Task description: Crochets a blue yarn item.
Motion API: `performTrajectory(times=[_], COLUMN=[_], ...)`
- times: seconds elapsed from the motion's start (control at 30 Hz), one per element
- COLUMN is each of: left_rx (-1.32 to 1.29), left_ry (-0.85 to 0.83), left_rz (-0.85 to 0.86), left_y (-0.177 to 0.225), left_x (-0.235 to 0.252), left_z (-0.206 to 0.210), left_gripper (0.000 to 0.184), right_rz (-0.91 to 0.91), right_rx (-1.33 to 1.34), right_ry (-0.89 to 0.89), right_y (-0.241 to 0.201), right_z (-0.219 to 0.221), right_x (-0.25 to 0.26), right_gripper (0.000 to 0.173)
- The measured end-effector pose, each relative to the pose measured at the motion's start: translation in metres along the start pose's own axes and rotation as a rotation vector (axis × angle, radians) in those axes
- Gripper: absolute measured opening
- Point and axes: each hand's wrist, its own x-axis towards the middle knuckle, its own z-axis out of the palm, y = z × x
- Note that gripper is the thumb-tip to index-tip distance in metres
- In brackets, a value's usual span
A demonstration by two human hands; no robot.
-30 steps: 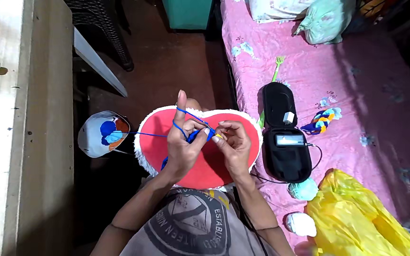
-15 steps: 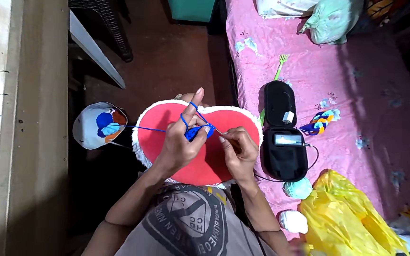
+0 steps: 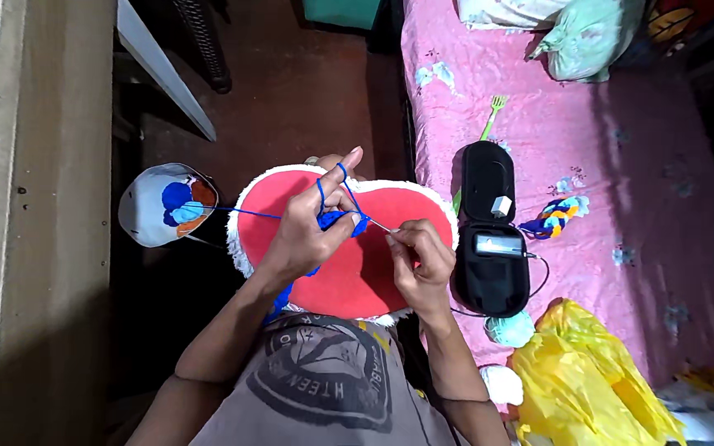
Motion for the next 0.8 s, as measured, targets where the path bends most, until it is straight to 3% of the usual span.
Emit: performTrajectory(times=[0.1, 0.2, 0.47, 0.6, 0.7, 0.8], left_rx=[-0.048, -0.108, -0.101, -0.111, -0.123, -0.159], left_ry=[-0.009, 0.005, 0.039, 0.041, 0.026, 0.022], left_rz=[-0.023, -0.038, -0.036, -0.044, -0.059, -0.063], left_y=[0.002, 0.003, -0.001, -0.001, -0.001, -0.002], left_x=[0.0, 0.0, 0.001, 0.002, 0.002, 0.001], left_z=[0.002, 0.006, 0.006, 0.006, 0.007, 0.012], left_gripper=[0.073, 0.076, 0.072, 0.068, 0.068, 0.069], right_rz=[0.234, 0.46, 0.244, 0.215, 0.434, 0.739], right_rx=[0.338, 0.587, 0.229, 0.252, 0.566, 1.092], right_ry=[-0.051, -0.07, -0.039, -0.047, -0.089, -0.166], right_y=[-0.001, -0.004, -0.002, 0.002, 0.002, 0.007], right_z=[-0.004, -0.007, -0.004, -0.007, -0.012, -0.012], right_x=[0.001, 0.005, 0.001, 0.001, 0.002, 0.003], right_gripper=[0.001, 0.014, 0.002, 0.003, 0.01, 0.011])
